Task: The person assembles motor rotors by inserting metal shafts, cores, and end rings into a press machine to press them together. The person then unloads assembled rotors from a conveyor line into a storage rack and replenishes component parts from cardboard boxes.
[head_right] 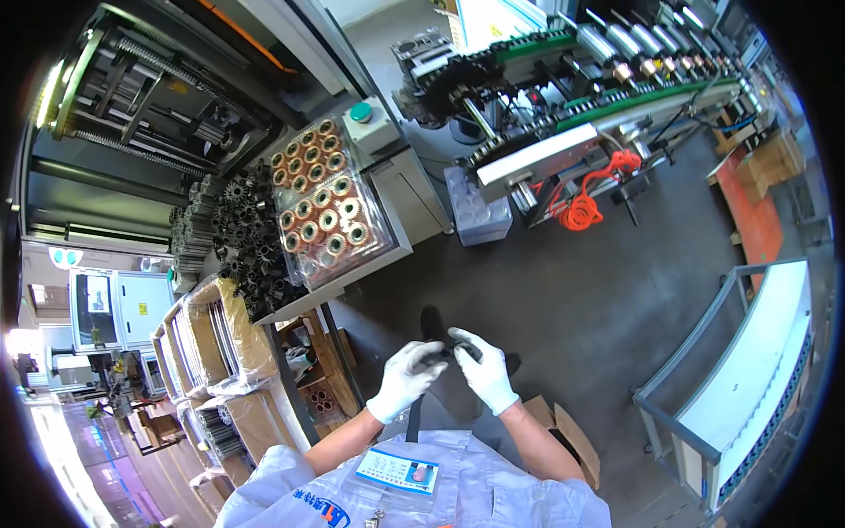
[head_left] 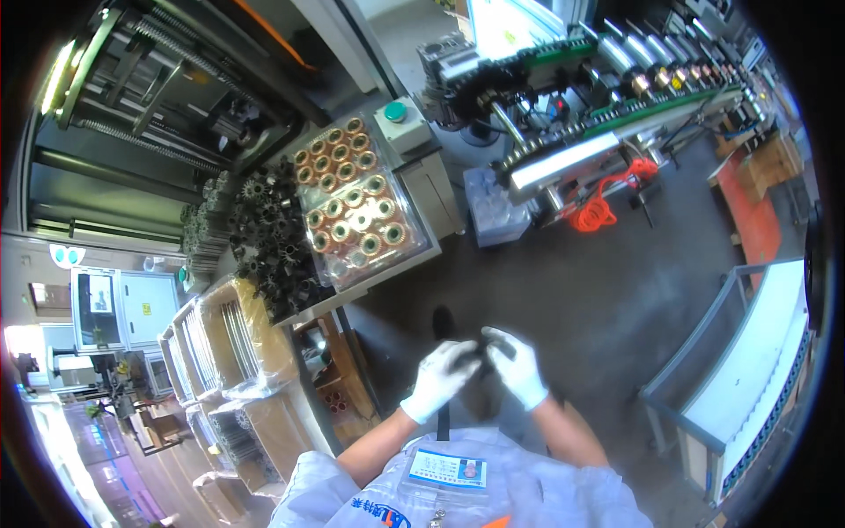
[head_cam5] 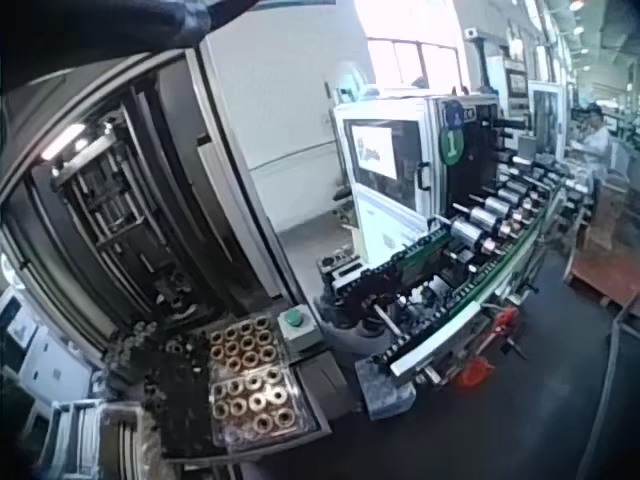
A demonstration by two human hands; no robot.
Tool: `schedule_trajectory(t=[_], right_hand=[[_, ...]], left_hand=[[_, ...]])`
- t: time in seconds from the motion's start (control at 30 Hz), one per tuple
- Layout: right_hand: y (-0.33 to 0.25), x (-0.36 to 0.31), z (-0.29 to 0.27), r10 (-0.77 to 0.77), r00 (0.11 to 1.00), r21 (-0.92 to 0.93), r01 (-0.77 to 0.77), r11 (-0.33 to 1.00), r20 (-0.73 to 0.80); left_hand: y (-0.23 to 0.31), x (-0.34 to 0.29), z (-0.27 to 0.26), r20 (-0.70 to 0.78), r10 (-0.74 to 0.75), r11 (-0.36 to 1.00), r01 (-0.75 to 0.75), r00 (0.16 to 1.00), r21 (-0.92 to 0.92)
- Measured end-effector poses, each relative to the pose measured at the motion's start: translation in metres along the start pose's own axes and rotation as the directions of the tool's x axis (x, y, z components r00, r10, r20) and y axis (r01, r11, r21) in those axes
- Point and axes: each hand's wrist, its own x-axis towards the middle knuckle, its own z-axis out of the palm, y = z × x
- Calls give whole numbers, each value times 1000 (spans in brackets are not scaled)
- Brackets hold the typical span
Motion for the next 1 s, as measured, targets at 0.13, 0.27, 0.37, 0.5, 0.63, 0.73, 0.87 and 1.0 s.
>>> schedule_trajectory(t=[0.13,0.27,0.37,0.5,0.63,0.73,0.87,1.0], right_hand=[[-76,32,50,-158,966,-28,167,985,202],[-125,57,112,-207,915,5,219,976,347],[-148,76,146,-91,929,104,57,993,358],[-165,105,156,-106,896,35,100,994,431],[-169,122,152,-28,915,40,13,999,403],[-178,128,140,9,953,32,-20,999,304],[-188,138,114,-27,990,-37,32,999,137],[-173,162,82,-31,997,-42,34,999,74]], left_hand=[[23,8,-75,-241,94,991,-68,966,111],[23,20,-151,-326,152,980,-99,933,172],[14,33,-215,-486,221,964,-115,846,238],[-5,52,-294,-693,68,983,71,718,170],[-53,72,-343,-717,55,935,216,695,281],[-54,92,-346,-747,-70,996,84,661,-20],[-28,104,-303,-438,134,979,-49,889,199],[-6,118,-245,-56,293,856,-236,955,460]])
